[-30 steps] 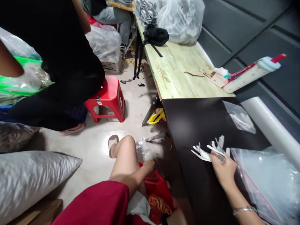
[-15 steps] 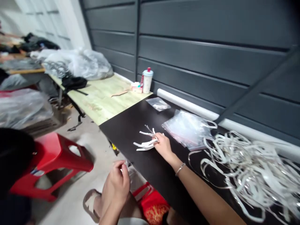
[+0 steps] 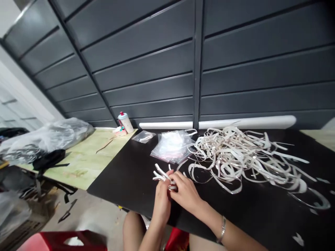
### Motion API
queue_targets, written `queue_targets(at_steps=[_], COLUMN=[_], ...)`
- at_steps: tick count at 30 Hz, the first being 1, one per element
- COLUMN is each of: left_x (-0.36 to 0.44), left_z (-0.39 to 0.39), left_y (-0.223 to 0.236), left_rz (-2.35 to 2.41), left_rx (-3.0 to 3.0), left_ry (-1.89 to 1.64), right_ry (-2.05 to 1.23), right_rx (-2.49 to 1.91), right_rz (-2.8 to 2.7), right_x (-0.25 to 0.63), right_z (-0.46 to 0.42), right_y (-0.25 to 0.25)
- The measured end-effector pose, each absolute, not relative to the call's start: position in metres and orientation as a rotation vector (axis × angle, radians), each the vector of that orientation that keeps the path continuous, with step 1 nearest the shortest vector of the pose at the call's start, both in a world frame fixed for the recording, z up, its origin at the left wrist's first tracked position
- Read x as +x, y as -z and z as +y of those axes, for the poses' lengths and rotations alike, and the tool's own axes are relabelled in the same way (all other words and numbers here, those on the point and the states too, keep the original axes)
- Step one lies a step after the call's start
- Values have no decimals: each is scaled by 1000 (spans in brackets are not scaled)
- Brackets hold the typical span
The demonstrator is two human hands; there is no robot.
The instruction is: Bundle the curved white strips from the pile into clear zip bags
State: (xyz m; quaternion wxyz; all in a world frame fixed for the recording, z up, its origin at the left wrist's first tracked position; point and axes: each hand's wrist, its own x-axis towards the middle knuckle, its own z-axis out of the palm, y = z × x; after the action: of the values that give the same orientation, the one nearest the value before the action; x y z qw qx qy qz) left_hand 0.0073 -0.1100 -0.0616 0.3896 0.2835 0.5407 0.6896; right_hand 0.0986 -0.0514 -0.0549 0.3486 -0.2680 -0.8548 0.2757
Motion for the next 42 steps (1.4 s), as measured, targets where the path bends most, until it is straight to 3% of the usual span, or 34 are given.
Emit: queue_targets(at_steps=[6, 11, 21, 26, 31, 37, 42], left_x=[22, 34, 39, 38, 43, 52, 49], left_z=[-95, -72, -44, -9, 4, -13, -20], left_y=[55, 53, 47, 51, 87, 136, 141], left_rz=[1282, 1249, 1206, 1141, 1098, 970, 980], left_rx=[739, 798, 845, 944, 994, 761, 789], left_ry=[-1681, -1630, -1400, -1368, -1155, -1305, -1344], right_ry=[-983, -1042, -1513, -1489, -1489, -1463, -1413], right_rx=[-418, -542, -784, -981, -995, -1069, -1094], right_rz=[-2021, -1819, -1111, -932, -911, -798, -905], right_x=[139, 166, 180, 182, 181, 170, 169], right_z=[-43, -30, -26, -20, -12, -8, -8], right_y=[69, 85, 90, 100, 116, 123, 120])
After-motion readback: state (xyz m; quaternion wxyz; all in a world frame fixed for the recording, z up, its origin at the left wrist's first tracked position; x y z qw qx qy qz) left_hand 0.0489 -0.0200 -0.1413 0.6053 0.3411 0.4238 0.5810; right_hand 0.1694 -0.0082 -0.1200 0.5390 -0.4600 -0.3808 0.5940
